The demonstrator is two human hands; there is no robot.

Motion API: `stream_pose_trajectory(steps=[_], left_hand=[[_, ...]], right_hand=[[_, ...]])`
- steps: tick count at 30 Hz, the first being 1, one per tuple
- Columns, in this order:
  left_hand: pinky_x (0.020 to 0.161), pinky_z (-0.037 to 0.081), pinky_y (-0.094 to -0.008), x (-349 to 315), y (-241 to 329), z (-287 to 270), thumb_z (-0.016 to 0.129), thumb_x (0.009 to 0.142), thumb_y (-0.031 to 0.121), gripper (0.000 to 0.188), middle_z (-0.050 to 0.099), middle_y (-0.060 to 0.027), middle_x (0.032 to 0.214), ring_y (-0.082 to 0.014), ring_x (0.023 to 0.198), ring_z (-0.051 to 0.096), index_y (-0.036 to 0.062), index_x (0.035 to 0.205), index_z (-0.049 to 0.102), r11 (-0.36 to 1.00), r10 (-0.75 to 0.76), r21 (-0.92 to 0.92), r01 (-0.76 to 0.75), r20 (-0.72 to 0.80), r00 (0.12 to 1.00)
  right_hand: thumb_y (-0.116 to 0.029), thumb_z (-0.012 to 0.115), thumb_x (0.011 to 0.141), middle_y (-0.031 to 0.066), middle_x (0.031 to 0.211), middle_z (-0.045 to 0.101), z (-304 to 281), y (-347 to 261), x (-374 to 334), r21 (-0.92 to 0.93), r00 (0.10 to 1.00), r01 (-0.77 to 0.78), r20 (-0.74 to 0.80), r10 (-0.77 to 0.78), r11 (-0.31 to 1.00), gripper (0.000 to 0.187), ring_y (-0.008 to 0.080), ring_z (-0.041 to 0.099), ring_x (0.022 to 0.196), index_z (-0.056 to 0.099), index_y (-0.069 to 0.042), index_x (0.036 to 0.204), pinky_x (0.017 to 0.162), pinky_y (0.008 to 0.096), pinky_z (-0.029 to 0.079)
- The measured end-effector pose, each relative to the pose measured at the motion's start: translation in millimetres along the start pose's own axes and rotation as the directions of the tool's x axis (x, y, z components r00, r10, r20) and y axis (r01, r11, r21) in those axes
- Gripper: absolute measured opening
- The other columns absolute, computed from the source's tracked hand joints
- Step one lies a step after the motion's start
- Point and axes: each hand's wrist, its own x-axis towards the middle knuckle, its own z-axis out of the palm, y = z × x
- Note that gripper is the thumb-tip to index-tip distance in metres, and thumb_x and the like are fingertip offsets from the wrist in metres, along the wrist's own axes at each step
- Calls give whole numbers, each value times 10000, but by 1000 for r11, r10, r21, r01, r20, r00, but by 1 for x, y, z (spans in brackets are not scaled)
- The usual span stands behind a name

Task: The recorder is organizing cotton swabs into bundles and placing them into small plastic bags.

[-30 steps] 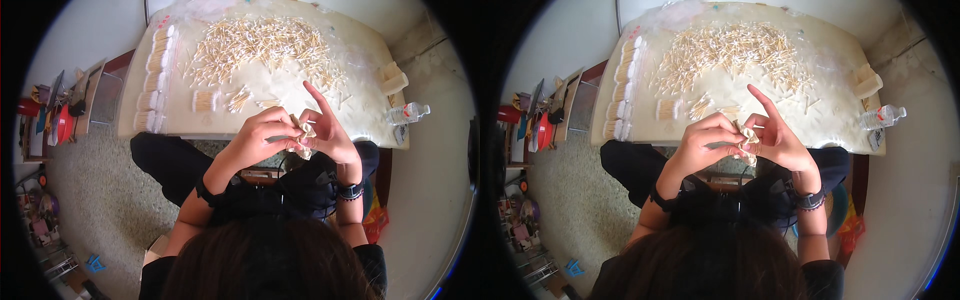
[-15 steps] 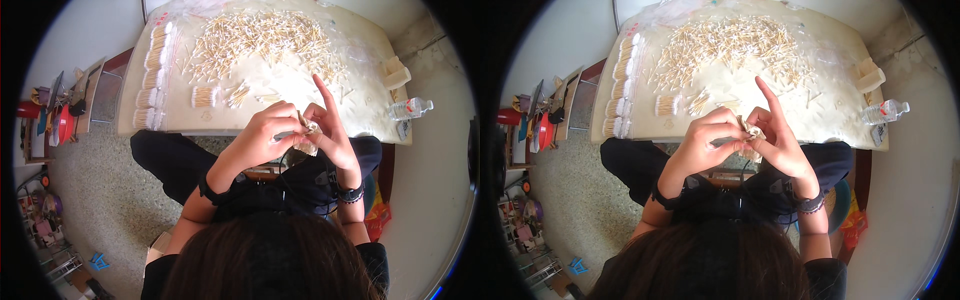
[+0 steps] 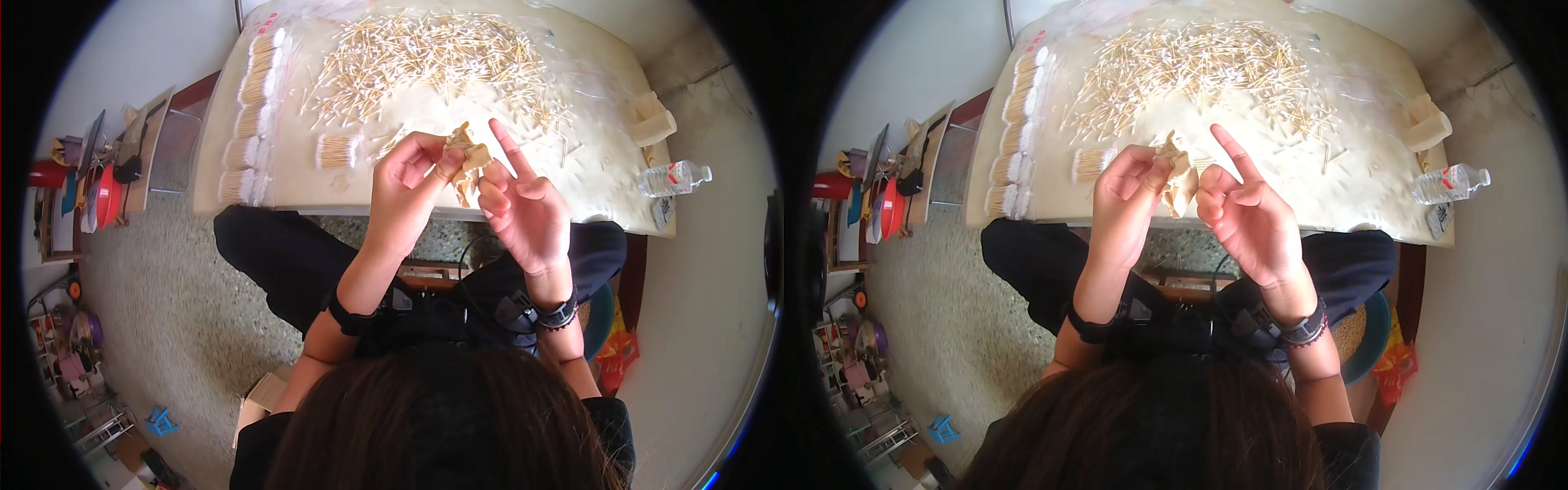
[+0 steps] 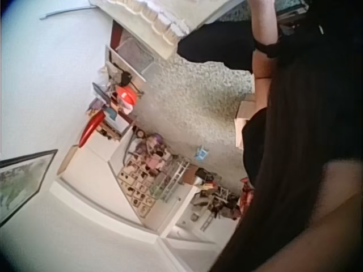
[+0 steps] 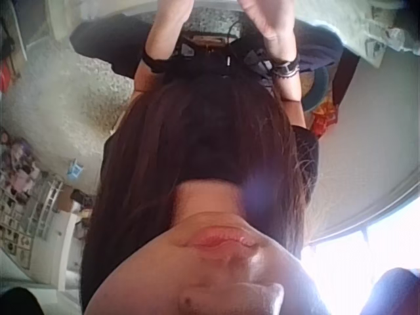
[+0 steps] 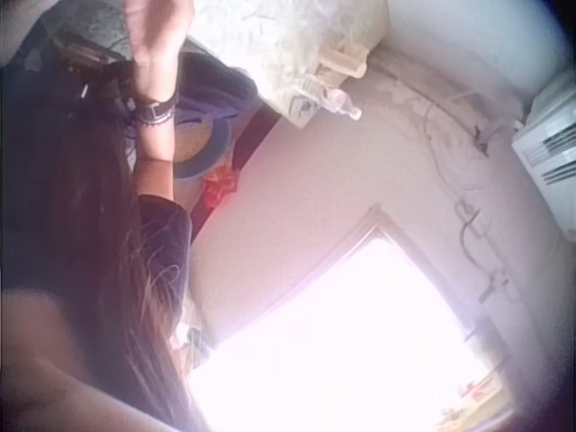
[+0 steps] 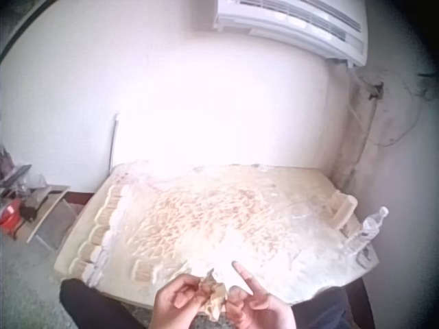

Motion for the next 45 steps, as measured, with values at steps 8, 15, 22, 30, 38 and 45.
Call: stream_pose_trajectory(steps=[8,15,22,30,38,45], left_hand=[[778,474,-263,-15,2,9,626,833,-47,139,562,-58,946,-118,901,560,-36,943,542,935,204,270,-230,121,971],[708,482,-262,-22,6,16,653,787,-54,267,523,-75,958,-136,851,559,-11,1044,597,664,420,593,-455,208,883],[652,517,-252,-19,3,11,662,763,-49,203,477,-83,909,-151,774,568,33,948,675,493,419,696,-523,338,843],[652,558,-259,-16,4,3,691,731,-53,171,476,-70,902,-145,764,588,23,884,686,445,408,734,-513,343,846],[608,499,-296,-14,4,-1,701,689,-41,216,488,-68,895,-192,761,590,62,872,654,468,380,732,-495,339,861],[592,520,-267,-6,-5,0,695,666,-87,225,459,-66,870,-160,690,586,33,850,642,373,394,772,-515,370,841]], right_hand=[[-53,448,747,88,954,483,3,-1,0,127,999,-22,-46,28,992,766,134,450,689,141,-31,1448,634,246,425],[-44,448,747,104,986,510,-1,2,-1,140,1000,-25,20,23,990,767,150,505,734,138,-37,1448,712,275,471],[6,453,754,94,999,518,-2,9,-1,-139,988,129,-62,-139,982,763,165,530,873,144,-56,1449,830,308,446],[122,532,764,38,924,461,-6,12,-1,-426,966,244,28,-256,871,792,102,506,867,159,-83,1432,776,232,453],[123,553,795,36,912,456,-8,17,1,-533,961,218,-29,-275,817,781,93,503,838,158,-87,1436,769,239,463],[120,564,806,29,876,469,-18,19,5,-623,945,240,-24,-325,744,772,88,501,832,166,-89,1434,773,244,457]])
